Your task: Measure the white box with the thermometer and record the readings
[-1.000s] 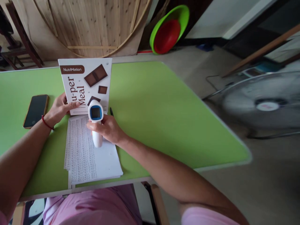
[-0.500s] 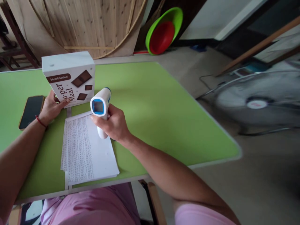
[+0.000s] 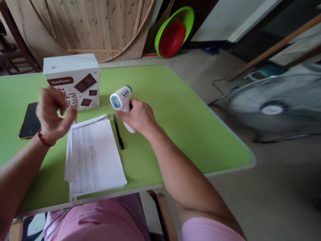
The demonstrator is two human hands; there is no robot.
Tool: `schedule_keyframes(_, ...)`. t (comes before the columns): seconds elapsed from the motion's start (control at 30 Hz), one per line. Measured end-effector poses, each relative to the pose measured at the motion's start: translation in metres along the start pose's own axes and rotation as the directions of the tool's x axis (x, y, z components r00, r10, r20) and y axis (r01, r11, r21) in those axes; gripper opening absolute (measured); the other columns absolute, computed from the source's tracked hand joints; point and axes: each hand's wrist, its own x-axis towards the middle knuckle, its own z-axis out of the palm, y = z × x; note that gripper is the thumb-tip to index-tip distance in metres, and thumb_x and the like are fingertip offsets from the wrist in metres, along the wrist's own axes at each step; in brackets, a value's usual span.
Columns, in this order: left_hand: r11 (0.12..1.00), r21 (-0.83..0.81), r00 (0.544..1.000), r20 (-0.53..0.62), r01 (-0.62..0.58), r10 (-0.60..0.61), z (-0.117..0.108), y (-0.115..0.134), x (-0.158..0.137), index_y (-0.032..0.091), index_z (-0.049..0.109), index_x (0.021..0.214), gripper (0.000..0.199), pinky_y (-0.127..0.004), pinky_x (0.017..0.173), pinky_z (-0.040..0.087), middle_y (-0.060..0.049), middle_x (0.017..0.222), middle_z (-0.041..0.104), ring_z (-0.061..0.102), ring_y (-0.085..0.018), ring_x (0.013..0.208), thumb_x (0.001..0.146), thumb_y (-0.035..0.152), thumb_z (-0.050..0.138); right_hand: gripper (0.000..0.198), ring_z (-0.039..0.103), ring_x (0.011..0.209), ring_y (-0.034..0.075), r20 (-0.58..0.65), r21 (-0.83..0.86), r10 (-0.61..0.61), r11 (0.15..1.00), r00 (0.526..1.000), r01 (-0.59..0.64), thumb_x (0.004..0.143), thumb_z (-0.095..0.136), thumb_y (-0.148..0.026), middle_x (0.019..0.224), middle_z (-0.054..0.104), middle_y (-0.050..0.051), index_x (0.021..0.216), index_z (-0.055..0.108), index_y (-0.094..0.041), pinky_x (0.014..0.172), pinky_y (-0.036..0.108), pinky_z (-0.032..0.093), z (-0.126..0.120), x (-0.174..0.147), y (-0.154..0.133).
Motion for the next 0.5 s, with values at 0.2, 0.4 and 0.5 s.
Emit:
schedule_keyframes(0.2, 0.815, 0.431, 0.480, 0.849, -0.389, -0.220, 0.015, 0.086, -0.031, 0.010, 0.056, 0.117, 0.062, -0.039, 0.071, 0.055, -0.016, 0.112, 0.060, 0.066, -0.030, 0.088, 0.074, 0.049, 0.077, 0.030, 0.063, 0.066, 0.024, 0.095, -0.376, 0.110, 0.924, 0.989, -0.067, 0.065, 0.069, -0.047, 0.075, 0.069, 0.010, 0.074, 0.069, -0.018, 0.058, 0.034, 0.046, -0.002, 0.018, 0.026)
schedule_keyframes(0.4, 0.731, 0.484, 0.430, 0.857, -0.481, -0.284, 0.028, 0.103, -0.052, -0.005, 0.033, 0.144, 0.110, -0.036, 0.067, 0.058, -0.039, 0.146, 0.031, 0.069, -0.031, 0.090, 0.070, 0.068, 0.070, 0.035, 0.062, 0.063, 0.022, 0.127, -0.425, 0.128, 0.903, 0.984, -0.063, 0.066, 0.066, -0.052, 0.072, 0.069, 0.010, 0.072, 0.071, -0.018, 0.055, 0.032, 0.045, 0.002, 0.023, 0.036)
schedule_keyframes(0.5, 0.735, 0.465, 0.380, 0.875, -0.493, -0.299, 0.031, 0.100, -0.056, -0.005, 0.030, 0.146, 0.119, -0.037, 0.065, 0.058, -0.041, 0.149, 0.020, 0.069, -0.033, 0.089, 0.065, 0.072, 0.071, 0.037, 0.063, 0.066, 0.023, 0.150, -0.452, 0.139, 0.890, 0.979, -0.057, 0.068, 0.064, -0.053, 0.076, 0.070, 0.011, 0.076, 0.071, -0.017, 0.056, 0.032, 0.045, 0.003, 0.025, 0.039)
